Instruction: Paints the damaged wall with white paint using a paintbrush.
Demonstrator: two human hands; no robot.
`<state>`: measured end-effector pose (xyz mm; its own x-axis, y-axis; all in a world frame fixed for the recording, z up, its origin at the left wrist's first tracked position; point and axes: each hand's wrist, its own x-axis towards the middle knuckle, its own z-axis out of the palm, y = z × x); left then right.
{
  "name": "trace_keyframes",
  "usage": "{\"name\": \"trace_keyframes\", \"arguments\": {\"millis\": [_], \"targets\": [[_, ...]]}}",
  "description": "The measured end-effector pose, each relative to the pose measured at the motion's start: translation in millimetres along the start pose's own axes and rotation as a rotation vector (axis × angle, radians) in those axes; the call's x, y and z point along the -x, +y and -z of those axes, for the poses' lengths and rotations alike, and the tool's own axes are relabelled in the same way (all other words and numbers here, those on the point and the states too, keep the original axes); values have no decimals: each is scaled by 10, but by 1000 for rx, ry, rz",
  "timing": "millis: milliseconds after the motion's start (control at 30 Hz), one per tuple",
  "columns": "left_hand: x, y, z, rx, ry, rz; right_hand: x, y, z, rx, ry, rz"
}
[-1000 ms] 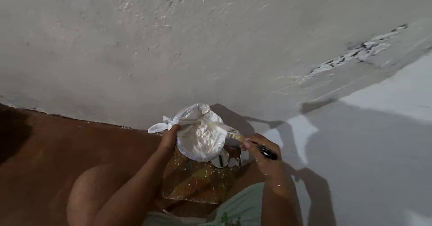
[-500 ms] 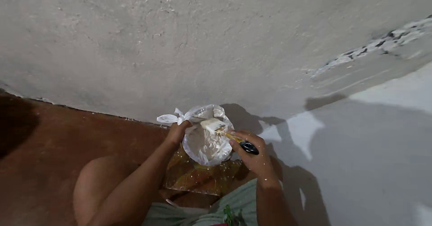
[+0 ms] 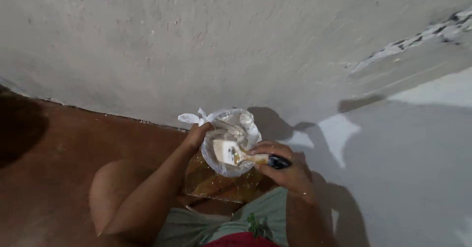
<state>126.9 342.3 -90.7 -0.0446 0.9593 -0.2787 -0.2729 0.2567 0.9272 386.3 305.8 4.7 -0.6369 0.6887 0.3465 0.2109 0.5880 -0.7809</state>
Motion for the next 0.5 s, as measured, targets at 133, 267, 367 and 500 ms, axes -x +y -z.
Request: {"name": "trace_keyframes", "arguments": {"millis": [133, 267, 367, 500], "targets": [[66, 62, -10, -45, -46, 23, -25, 159, -65, -3, 84, -144], [111, 98, 15, -89, -109, 16, -1, 84, 228, 82, 229, -186], [101, 104, 21, -107, -136, 17, 48, -72, 356, 3, 240, -156], [123, 106, -6, -88, -128, 30, 64, -194, 254, -29, 140, -112]]}}
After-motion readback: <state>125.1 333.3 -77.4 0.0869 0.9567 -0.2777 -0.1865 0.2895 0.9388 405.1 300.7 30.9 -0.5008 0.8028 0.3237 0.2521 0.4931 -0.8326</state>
